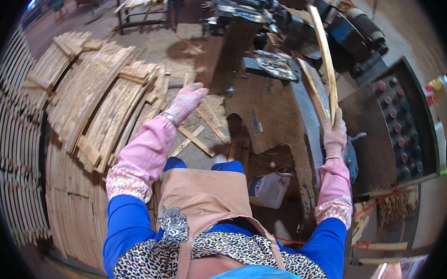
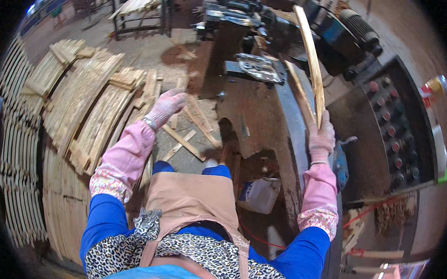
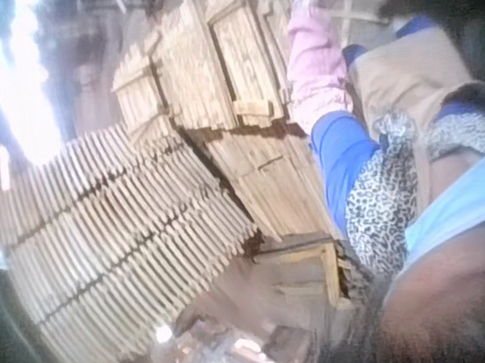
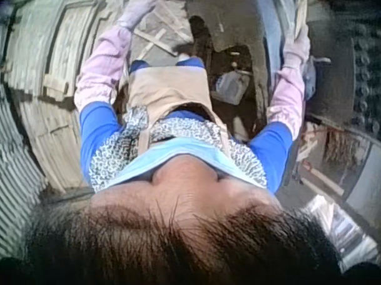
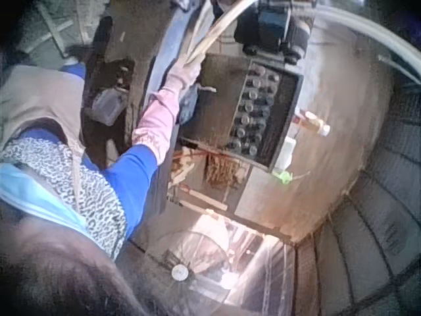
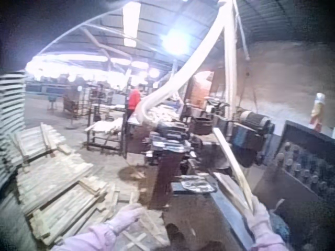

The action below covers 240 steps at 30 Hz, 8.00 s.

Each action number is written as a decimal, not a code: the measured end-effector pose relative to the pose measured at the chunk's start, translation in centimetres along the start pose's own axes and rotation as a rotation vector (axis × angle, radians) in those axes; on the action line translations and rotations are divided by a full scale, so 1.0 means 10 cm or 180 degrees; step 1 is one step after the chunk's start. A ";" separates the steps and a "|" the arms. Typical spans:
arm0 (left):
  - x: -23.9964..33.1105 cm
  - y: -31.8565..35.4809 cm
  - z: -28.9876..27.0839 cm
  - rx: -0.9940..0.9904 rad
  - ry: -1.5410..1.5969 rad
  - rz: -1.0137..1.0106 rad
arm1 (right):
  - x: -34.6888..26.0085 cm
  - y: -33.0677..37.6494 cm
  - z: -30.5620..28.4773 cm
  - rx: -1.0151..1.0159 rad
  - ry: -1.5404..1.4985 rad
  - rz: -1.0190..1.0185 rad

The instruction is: The person sands long curved wood planks using a stationary belt sander, feeding them through the machine and checking the edges by hand.

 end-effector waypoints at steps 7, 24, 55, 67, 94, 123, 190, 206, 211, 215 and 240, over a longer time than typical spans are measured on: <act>0.37 -0.07 -1.05 0.1797 -0.3837 0.0796 | 0.04 0.06 -0.11 -0.0453 0.0053 -0.0131; 0.04 0.72 -3.48 0.2680 -0.5417 -0.1102 | 0.70 1.88 -1.28 -0.0423 -0.0332 0.0116; 0.93 -0.01 1.71 -0.0977 -0.0130 0.1815 | -1.05 0.74 -0.71 -0.1127 -0.2611 -0.0175; -0.33 -0.09 0.17 -0.0096 -0.1380 0.0339 | 0.48 1.30 -0.90 0.0095 -0.0170 -0.0346; 0.06 0.95 -3.75 0.2518 -0.5386 -0.1308 | 0.56 1.50 -1.10 0.0198 0.0091 -0.0575; 0.52 1.13 -1.46 0.0610 -0.3817 0.0538 | 0.56 2.09 -1.69 -0.1169 -0.0281 0.0143; 0.20 -0.24 -2.25 0.2698 -0.3300 -0.1049 | 0.52 1.73 -1.22 -0.0356 0.0079 -0.0129; 0.29 1.32 -2.53 0.1814 -0.4116 -0.0790 | -0.08 0.24 0.13 -0.0331 -0.0094 -0.0168; -0.27 1.17 -2.99 0.2172 -0.4005 -0.0341 | 0.45 1.49 -1.08 -0.0819 0.0253 -0.0028; 0.03 1.04 -2.71 0.1959 -0.3608 -0.0781 | 0.75 2.05 -1.46 -0.0598 0.0274 0.0093; 1.34 0.24 0.65 -0.0765 0.1408 0.1613 | -2.42 0.54 -0.25 -0.2151 -0.4022 -0.0189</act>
Point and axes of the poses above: each hand's wrist, its own y-axis away from the middle knuckle, its own z-axis out of the palm, x = y × z, the point moved 2 cm from there along -y, towards the middle knuckle, and after that the axes turned 3 degrees about -z, right-handed, at the moved point
